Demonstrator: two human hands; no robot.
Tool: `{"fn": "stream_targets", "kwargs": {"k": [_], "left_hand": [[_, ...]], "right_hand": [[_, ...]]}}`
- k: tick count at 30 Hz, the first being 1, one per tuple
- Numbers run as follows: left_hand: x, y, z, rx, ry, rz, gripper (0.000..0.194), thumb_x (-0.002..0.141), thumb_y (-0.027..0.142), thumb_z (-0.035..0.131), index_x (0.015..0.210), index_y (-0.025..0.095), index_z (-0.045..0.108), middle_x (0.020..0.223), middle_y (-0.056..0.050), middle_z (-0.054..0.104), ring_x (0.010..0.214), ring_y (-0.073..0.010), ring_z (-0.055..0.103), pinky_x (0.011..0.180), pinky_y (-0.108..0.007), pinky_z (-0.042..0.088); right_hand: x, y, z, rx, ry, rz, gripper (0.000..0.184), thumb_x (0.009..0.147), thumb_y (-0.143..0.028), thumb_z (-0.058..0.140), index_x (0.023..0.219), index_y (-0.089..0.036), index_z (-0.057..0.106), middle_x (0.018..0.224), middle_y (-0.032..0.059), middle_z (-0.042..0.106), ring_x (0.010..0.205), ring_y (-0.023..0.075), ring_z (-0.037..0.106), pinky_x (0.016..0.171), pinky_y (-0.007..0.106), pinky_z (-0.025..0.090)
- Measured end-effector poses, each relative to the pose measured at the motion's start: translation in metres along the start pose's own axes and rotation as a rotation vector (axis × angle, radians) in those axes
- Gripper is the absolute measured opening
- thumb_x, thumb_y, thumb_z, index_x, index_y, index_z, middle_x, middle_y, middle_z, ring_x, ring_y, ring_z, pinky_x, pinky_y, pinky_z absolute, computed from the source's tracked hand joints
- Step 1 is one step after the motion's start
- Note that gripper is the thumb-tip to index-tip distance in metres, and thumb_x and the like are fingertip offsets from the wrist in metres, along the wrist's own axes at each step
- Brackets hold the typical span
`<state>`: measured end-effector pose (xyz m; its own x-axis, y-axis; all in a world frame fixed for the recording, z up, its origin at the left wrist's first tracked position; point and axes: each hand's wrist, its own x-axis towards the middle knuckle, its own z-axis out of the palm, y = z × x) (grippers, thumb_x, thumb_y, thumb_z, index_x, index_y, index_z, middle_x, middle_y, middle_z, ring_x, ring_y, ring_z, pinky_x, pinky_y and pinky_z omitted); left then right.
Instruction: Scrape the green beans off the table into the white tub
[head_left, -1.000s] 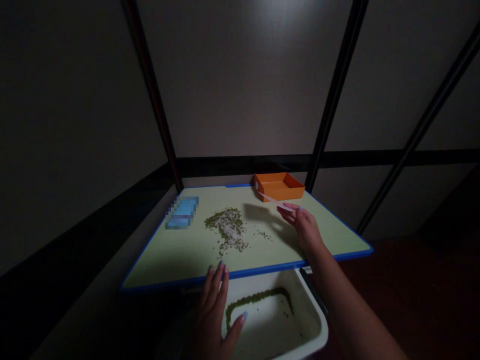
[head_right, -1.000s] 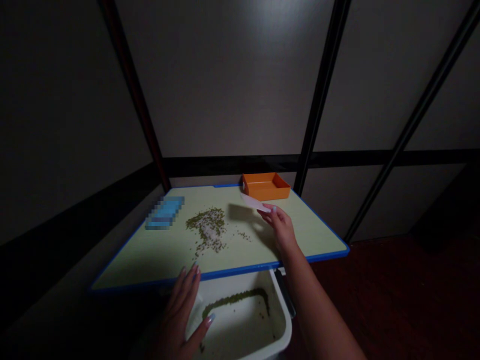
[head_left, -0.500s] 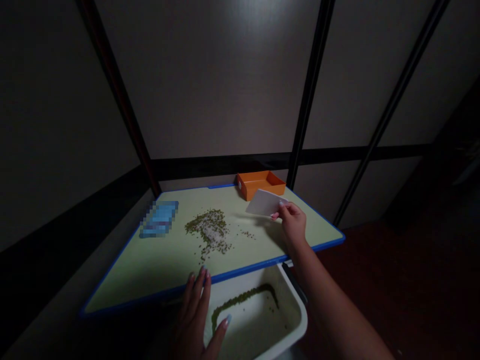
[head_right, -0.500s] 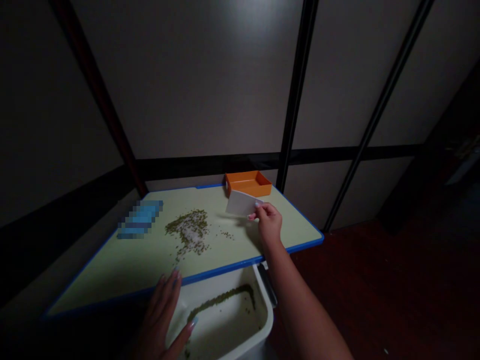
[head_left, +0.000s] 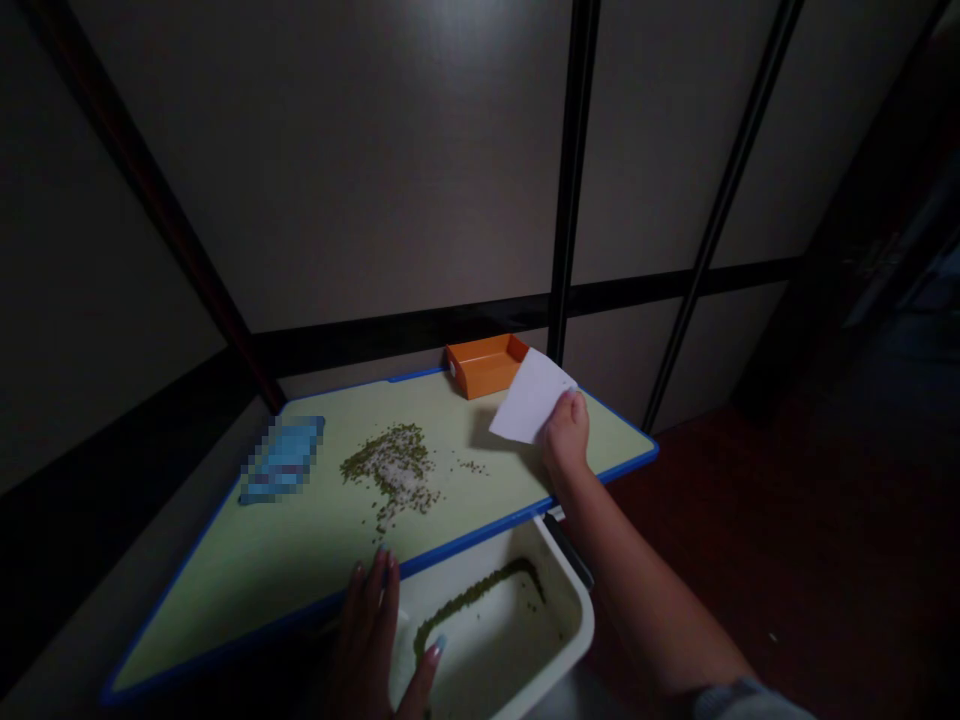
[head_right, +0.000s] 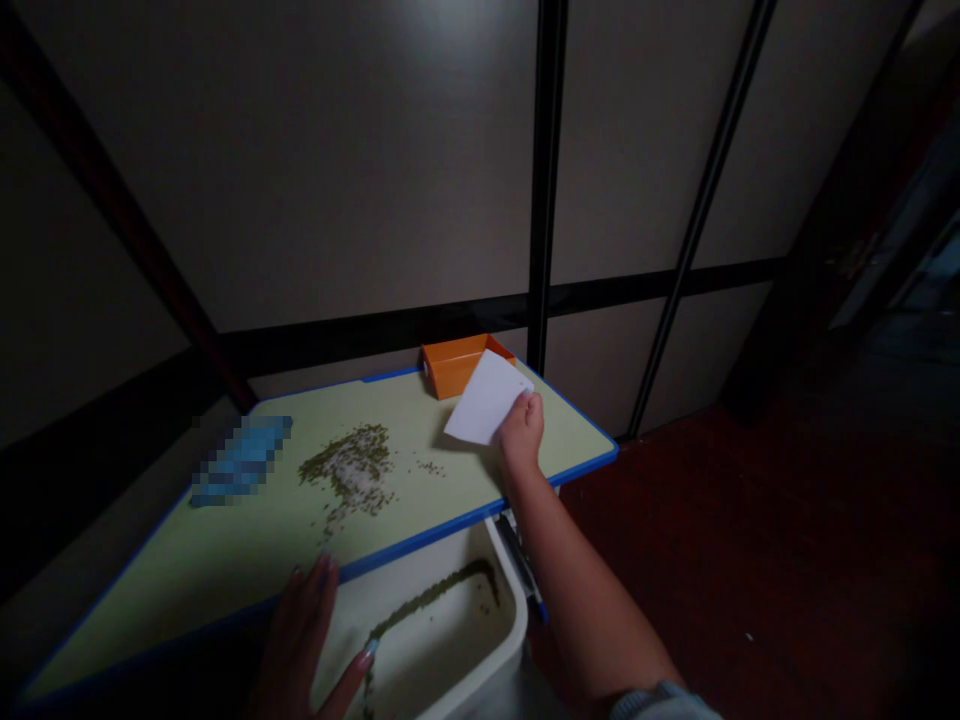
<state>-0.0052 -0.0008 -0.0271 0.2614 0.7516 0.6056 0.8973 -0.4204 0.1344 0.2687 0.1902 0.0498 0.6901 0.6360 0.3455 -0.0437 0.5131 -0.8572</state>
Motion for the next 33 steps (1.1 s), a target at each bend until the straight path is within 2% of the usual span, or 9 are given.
{"fn": "stream_targets", "kwargs": {"k": [3,8,12,14,18,20,26,33], "left_hand": [[-0.001,-0.001,0.002,0.013,0.002,0.004,0.078,0.088,0.024,0.051,0.153,0.023,0.008,0.157,-0.015,0.029,0.144,-0.0324,0.023,0.103,-0.053,0.045],[-0.001,-0.002,0.000,0.002,0.013,0.010,0.079,0.088,0.023,0.051,0.153,0.025,0.007,0.157,-0.014,0.028,0.145,-0.0315,0.021,0.105,-0.053,0.043],[-0.001,-0.002,-0.002,-0.017,-0.016,-0.004,0.081,0.087,0.022,0.052,0.153,0.026,0.005,0.159,-0.013,0.025,0.145,-0.0317,0.019,0.107,-0.054,0.042],[-0.001,-0.002,-0.002,-0.024,-0.025,-0.004,0.083,0.087,0.021,0.053,0.153,0.028,0.004,0.159,-0.012,0.024,0.145,-0.0315,0.018,0.107,-0.054,0.041],[-0.002,-0.004,-0.003,-0.037,-0.057,-0.007,0.085,0.087,0.020,0.054,0.153,0.030,0.002,0.160,-0.011,0.023,0.146,-0.0316,0.016,0.108,-0.055,0.040],[-0.002,-0.005,-0.004,-0.043,-0.055,-0.008,0.085,0.086,0.019,0.054,0.153,0.031,0.002,0.159,-0.011,0.024,0.145,-0.0320,0.016,0.108,-0.056,0.040],[-0.002,-0.002,-0.005,-0.048,-0.068,-0.020,0.082,0.089,0.019,0.051,0.153,0.030,0.001,0.160,-0.011,0.021,0.146,-0.0310,0.013,0.109,-0.056,0.039],[0.000,-0.001,-0.005,-0.046,-0.080,-0.033,0.082,0.089,0.020,0.051,0.152,0.031,0.000,0.161,-0.010,0.019,0.146,-0.0302,0.013,0.110,-0.056,0.037]], "right_hand": [[0.001,0.003,0.003,0.063,-0.034,0.083,0.047,0.076,-0.069,0.051,0.074,-0.023,0.044,0.064,-0.0045,0.049,0.058,0.0114,0.044,0.054,0.024,0.037],[0.005,0.007,0.007,0.225,-0.049,0.334,0.049,0.063,-0.066,0.063,0.078,-0.021,0.050,0.066,-0.0011,0.060,0.058,0.0144,0.054,0.053,0.027,0.043],[0.005,0.005,0.004,0.198,-0.089,0.414,0.047,0.057,-0.061,0.070,0.073,-0.022,0.048,0.059,-0.0018,0.059,0.052,0.0146,0.053,0.049,0.027,0.041],[0.003,0.002,0.003,0.133,-0.144,0.373,0.045,0.057,-0.058,0.070,0.074,-0.022,0.049,0.057,-0.0024,0.059,0.051,0.0143,0.052,0.048,0.026,0.039],[-0.003,-0.002,0.001,-0.093,-0.210,0.162,0.034,0.068,-0.053,0.063,0.079,-0.022,0.051,0.056,-0.0046,0.055,0.050,0.0129,0.047,0.046,0.023,0.031],[-0.005,-0.001,0.001,-0.170,-0.253,0.111,0.029,0.073,-0.050,0.059,0.079,-0.023,0.050,0.055,-0.0055,0.052,0.050,0.0123,0.043,0.047,0.023,0.028],[-0.003,0.003,0.000,-0.232,-0.326,0.071,0.023,0.079,-0.046,0.054,0.081,-0.023,0.052,0.055,-0.0056,0.048,0.052,0.0136,0.041,0.051,0.025,0.028],[-0.002,0.005,0.000,-0.264,-0.337,0.043,0.021,0.080,-0.044,0.053,0.083,-0.023,0.053,0.056,-0.0051,0.050,0.053,0.0140,0.042,0.052,0.025,0.028]]}}
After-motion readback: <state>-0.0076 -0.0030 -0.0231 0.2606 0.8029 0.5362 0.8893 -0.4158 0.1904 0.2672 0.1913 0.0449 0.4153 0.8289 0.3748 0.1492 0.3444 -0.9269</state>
